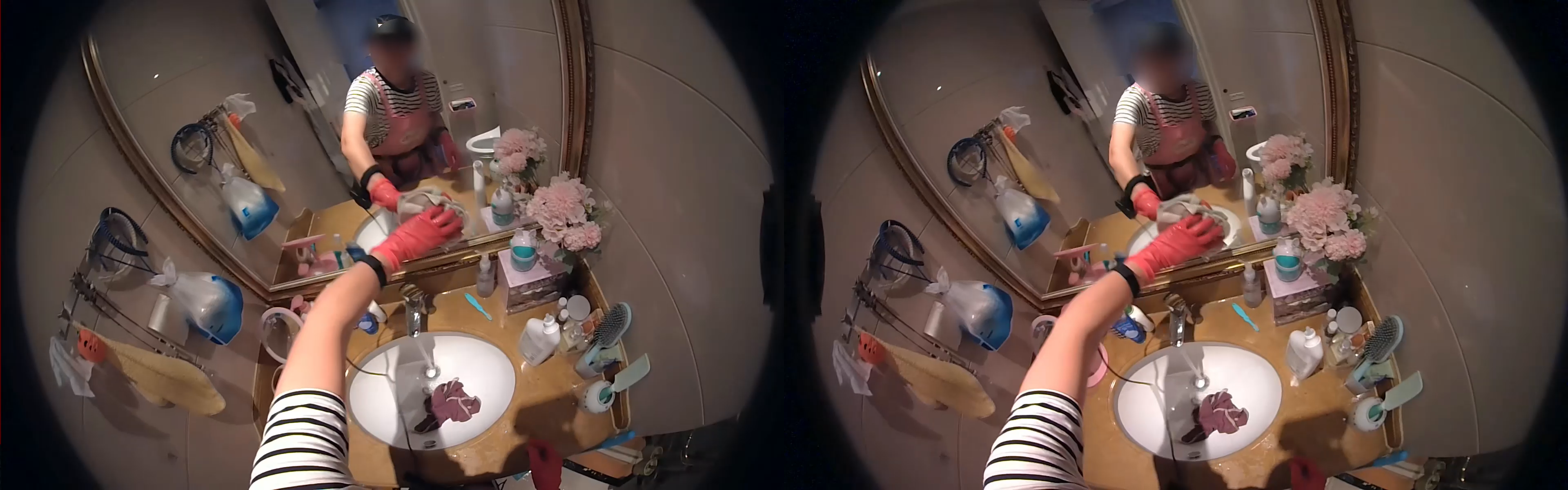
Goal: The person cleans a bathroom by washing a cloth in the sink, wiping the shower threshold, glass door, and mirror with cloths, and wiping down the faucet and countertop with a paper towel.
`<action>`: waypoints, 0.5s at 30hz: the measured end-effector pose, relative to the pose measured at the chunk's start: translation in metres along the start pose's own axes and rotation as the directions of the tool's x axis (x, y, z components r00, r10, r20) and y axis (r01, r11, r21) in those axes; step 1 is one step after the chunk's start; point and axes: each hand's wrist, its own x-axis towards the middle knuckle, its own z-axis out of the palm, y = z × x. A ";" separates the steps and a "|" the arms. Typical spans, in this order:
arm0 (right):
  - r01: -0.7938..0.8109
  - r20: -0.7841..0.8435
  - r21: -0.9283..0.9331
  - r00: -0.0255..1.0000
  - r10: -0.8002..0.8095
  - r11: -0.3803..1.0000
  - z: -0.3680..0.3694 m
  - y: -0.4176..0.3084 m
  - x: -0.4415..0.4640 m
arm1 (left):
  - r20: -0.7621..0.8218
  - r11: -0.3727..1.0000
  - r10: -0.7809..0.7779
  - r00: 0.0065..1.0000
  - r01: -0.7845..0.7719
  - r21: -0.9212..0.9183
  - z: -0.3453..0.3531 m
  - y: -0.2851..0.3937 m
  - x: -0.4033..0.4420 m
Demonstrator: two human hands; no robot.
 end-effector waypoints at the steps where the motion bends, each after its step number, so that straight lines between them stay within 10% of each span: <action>1: -0.001 0.011 -0.004 1.000 0.001 1.000 0.000 0.000 -0.005 | 0.012 0.996 0.060 0.998 -0.059 -0.068 -0.004 -0.006 -0.015; 2: 0.010 0.020 -0.035 1.000 -0.010 0.999 -0.002 0.000 -0.006 | 0.345 0.930 -0.093 0.934 0.205 -0.306 0.008 -0.036 -0.023; 3: 0.027 0.025 -0.062 0.999 -0.026 0.998 -0.003 -0.001 -0.004 | 0.428 0.923 -0.257 0.867 0.351 -0.158 -0.039 -0.082 -0.008; 4: 0.033 0.027 -0.063 0.999 -0.031 0.997 -0.001 0.003 -0.002 | -0.062 0.920 -0.357 0.932 0.362 0.149 -0.058 -0.125 -0.024; 5: 0.017 0.014 -0.010 1.000 -0.016 1.000 0.001 0.013 -0.002 | -0.237 0.756 -0.603 0.761 0.641 0.133 -0.093 -0.169 -0.017; 8: -0.020 -0.010 0.062 1.000 0.020 0.998 0.001 0.014 -0.001 | -0.637 0.542 -0.681 0.361 0.834 -0.106 -0.128 -0.254 -0.018; 11: 0.009 -0.035 0.044 0.999 -0.007 0.999 0.011 0.022 0.004 | -0.280 0.489 -0.748 0.602 0.785 0.382 -0.102 -0.144 -0.027; 12: 0.044 -0.061 -0.005 0.997 -0.045 0.999 0.014 0.025 0.005 | -0.189 0.575 -0.758 0.624 0.776 0.257 -0.044 -0.107 -0.065; 13: 0.052 -0.062 0.002 0.997 -0.052 0.999 0.015 0.018 0.003 | 0.248 0.567 -0.767 0.592 0.806 -0.170 -0.053 -0.071 -0.071; 14: 0.077 -0.034 -0.013 0.996 -0.077 0.997 0.013 0.002 -0.001 | 0.291 0.560 -0.688 0.665 0.742 -0.369 0.000 -0.030 -0.124; 15: 0.106 -0.004 -0.032 0.994 -0.106 0.994 0.008 -0.009 -0.008 | 0.120 0.894 -0.384 0.915 0.401 -0.197 -0.040 -0.007 -0.123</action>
